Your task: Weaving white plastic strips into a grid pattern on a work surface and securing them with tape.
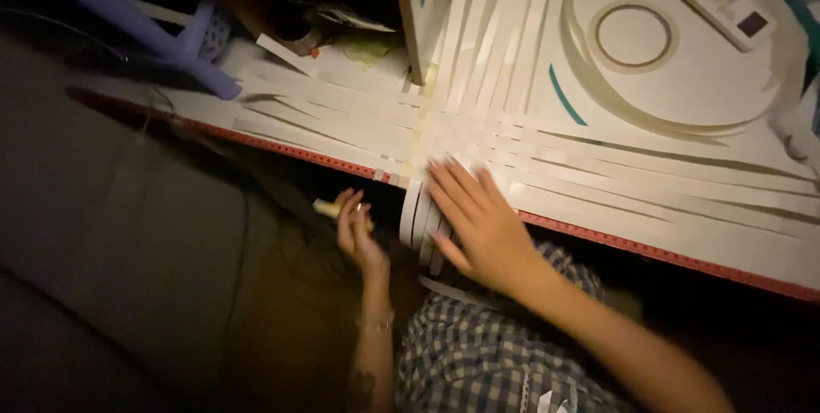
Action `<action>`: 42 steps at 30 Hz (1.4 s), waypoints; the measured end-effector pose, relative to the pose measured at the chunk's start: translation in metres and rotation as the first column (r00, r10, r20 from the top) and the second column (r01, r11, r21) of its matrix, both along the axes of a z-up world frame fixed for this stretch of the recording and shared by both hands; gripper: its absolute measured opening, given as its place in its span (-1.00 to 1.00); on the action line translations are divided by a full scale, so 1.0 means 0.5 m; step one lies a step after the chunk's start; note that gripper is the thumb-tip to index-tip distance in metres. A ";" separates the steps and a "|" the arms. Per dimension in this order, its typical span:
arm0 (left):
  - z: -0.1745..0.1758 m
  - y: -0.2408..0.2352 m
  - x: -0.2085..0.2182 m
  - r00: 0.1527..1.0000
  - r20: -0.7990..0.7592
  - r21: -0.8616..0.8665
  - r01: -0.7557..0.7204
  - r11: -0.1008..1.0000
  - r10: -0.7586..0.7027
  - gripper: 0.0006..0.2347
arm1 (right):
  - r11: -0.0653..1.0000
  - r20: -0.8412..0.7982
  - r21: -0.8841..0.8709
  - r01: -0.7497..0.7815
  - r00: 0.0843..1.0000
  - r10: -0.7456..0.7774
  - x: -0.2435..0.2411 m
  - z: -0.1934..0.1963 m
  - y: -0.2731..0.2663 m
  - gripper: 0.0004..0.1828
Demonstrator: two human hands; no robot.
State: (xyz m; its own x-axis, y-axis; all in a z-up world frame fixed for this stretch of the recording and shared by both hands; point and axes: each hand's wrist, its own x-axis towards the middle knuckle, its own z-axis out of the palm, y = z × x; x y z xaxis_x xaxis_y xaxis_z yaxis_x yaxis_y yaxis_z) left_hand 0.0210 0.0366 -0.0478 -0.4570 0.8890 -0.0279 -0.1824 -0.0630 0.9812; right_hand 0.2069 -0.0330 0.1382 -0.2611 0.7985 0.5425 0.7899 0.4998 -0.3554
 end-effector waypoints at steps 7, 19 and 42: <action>0.184 -0.074 -0.013 0.933 -0.360 0.375 0.151 0.915 -0.007 -0.82 | 0.933 0.345 -0.264 0.246 0.927 -0.146 -0.046 -0.034 0.149 -0.25; 0.263 -0.033 -0.050 0.761 -0.645 0.440 0.444 0.781 -0.069 -0.75 | 0.888 0.459 -0.312 0.337 0.872 -0.170 -0.054 -0.029 0.154 -0.21; 0.312 0.253 0.008 -0.089 -0.995 -0.027 0.671 0.741 0.044 -0.72 | 0.834 0.633 -0.261 0.487 0.739 -0.233 0.021 0.020 0.249 -0.31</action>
State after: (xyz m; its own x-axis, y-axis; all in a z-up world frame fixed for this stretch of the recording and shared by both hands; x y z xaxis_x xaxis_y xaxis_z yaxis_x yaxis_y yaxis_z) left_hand 0.0252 0.1631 0.1080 0.6167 0.6571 0.4335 0.6962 -0.7123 0.0893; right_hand 0.2173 0.0913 0.1485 -0.0573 0.9981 0.0219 0.9924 0.0545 0.1099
